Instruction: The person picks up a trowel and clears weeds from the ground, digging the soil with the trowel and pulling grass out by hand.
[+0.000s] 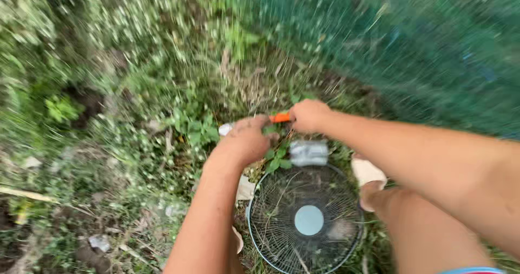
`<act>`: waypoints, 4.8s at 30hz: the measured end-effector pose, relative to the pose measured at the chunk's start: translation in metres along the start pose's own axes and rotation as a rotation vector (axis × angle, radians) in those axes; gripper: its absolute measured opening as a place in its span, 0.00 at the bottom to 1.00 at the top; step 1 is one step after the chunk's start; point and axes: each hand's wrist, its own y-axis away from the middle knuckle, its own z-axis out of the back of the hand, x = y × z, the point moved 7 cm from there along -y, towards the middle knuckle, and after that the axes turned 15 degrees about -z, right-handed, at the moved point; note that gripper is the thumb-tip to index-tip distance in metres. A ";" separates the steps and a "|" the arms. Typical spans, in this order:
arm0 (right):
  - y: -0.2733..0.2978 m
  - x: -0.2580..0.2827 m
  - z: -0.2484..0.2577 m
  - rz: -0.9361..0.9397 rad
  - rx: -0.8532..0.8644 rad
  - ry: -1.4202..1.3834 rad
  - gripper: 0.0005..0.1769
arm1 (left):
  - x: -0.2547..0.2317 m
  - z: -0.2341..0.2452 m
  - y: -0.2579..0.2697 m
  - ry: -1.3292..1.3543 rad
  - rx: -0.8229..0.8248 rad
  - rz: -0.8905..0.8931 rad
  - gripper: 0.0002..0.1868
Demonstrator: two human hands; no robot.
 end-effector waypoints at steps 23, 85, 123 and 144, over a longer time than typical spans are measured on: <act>-0.133 0.051 -0.136 0.069 0.014 0.191 0.25 | 0.160 -0.061 -0.031 -0.303 -0.050 -0.030 0.24; 0.284 0.767 0.183 0.002 0.613 -0.626 0.27 | 0.462 0.413 0.595 0.281 -0.570 0.571 0.18; -0.079 0.908 -0.141 0.451 0.102 0.113 0.53 | 0.981 0.178 0.254 -0.664 0.321 -0.133 0.20; -0.154 0.864 -0.325 -0.069 0.197 -0.782 0.31 | 1.078 0.145 0.187 -0.514 -0.008 0.094 0.24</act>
